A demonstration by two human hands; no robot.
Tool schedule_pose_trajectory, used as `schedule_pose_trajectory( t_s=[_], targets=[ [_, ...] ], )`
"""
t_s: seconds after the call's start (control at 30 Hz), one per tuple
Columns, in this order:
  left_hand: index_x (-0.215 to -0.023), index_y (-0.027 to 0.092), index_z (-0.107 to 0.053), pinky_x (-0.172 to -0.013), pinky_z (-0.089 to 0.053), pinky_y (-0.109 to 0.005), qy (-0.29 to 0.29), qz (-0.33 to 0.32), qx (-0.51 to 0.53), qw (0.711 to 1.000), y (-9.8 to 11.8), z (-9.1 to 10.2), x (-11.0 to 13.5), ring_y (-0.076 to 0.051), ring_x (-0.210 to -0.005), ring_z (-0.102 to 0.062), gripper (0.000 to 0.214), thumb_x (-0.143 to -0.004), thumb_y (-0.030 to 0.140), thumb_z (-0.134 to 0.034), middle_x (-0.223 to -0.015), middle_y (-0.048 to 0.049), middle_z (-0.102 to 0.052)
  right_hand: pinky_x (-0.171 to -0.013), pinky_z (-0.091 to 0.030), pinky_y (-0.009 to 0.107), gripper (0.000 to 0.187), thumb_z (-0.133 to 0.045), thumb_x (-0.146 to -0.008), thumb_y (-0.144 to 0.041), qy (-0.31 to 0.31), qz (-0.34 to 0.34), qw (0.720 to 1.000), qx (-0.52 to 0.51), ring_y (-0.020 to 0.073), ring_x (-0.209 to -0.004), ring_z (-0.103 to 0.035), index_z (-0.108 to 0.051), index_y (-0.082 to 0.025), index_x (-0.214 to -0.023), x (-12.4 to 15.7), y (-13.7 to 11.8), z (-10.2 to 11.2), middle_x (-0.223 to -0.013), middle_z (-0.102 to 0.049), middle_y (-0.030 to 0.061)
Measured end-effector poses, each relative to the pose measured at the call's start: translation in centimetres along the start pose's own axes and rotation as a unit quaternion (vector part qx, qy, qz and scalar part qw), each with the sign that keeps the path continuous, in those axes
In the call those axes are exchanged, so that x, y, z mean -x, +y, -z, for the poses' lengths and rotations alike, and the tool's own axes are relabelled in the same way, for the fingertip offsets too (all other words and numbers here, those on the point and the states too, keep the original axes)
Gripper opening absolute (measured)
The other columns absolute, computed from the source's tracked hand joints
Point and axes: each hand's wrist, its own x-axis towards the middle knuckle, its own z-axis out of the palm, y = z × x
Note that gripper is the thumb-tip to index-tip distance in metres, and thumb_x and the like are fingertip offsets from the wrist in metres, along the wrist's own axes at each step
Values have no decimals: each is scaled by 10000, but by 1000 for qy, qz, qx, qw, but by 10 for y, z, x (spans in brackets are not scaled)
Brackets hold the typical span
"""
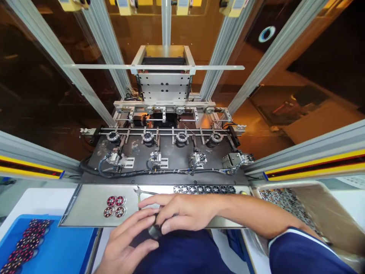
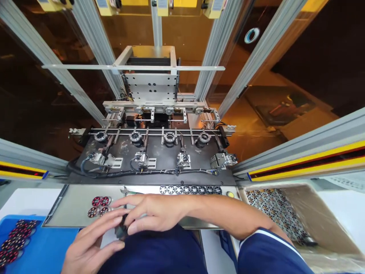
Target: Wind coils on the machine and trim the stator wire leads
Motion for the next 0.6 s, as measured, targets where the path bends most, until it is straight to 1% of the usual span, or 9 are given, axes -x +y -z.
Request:
schedule_pose_trajectory(
  t_s=[0.03, 0.1, 0.13, 0.2, 0.27, 0.3, 0.37, 0.43, 0.6],
  targets=[
    [-1239, 356, -714, -889, -628, -401, 2, 15, 6, 1000, -5, -2, -2, -303, -982, -766, 536, -736, 213, -834, -1177, -84, -772, -1164, -404, 314, 109, -599, -960, -170, 8, -12, 1000, 24, 174, -1457, -414, -704, -142, -962, 3, 5, 16, -1518, -496, 157],
    [-1272, 320, -692, -889, -626, -379, 8, 64, 13, 998, -17, -6, -6, -288, -983, -764, 531, -763, 226, -811, -1225, -98, -752, -1202, -370, 387, 183, -525, -1001, -193, 51, -60, 990, 115, 178, -1463, -403, -702, -161, -969, 11, 20, 59, -1567, -436, 119],
    [-1259, 300, -697, -882, -626, -366, 14, 97, 14, 995, -22, -8, -7, -278, -980, -763, 487, -785, 241, -792, -1236, -104, -746, -1219, -342, 450, 209, -510, -1008, -204, 81, -100, 975, 179, 202, -1468, -394, -707, -164, -949, 16, 32, 83, -1585, -409, 104],
    [-1195, 269, -721, -871, -622, -348, 37, 169, 13, 985, -32, -14, -8, -265, -981, -757, 382, -815, 292, -761, -1218, -106, -750, -1197, -365, 518, 263, -479, -1012, -188, 110, -212, 926, 292, 245, -1459, -405, -713, -152, -897, 25, 61, 130, -1574, -425, 95],
    [-1147, 253, -730, -875, -617, -345, 60, 231, 17, 971, -39, -20, -5, -259, -976, -755, 348, -815, 355, -755, -1169, -101, -766, -1179, -371, 556, 262, -489, -983, -128, 125, -257, 905, 315, 307, -1454, -407, -710, -114, -844, 36, 93, 164, -1561, -425, 155],
    [-1135, 246, -729, -880, -615, -349, 70, 255, 19, 964, -42, -22, -2, -259, -969, -756, 356, -808, 385, -758, -1145, -100, -774, -1178, -373, 555, 249, -502, -970, -118, 125, -273, 898, 321, 321, -1447, -415, -711, -108, -836, 41, 108, 175, -1557, -425, 169],
    [-1120, 230, -726, -887, -616, -363, 85, 288, 18, 954, -46, -25, 5, -265, -954, -759, 390, -791, 435, -764, -1113, -107, -782, -1183, -371, 535, 224, -523, -952, -116, 118, -291, 893, 322, 329, -1438, -428, -717, -107, -842, 49, 131, 186, -1554, -424, 180],
    [-1118, 222, -719, -886, -619, -362, 98, 313, 16, 945, -50, -26, 12, -267, -952, -763, 419, -781, 467, -765, -1106, -108, -786, -1185, -373, 508, 218, -525, -952, -133, 108, -304, 890, 323, 322, -1437, -432, -726, -109, -870, 56, 146, 187, -1560, -415, 180],
    [-1113, 228, -712, -859, -625, -315, 106, 347, 16, 932, -54, -21, 18, -249, -957, -766, 422, -782, 485, -760, -1105, -91, -791, -1198, -351, 478, 254, -495, -977, -176, 92, -323, 885, 322, 313, -1450, -408, -732, -101, -928, 59, 158, 186, -1594, -364, 178]
  ],
)
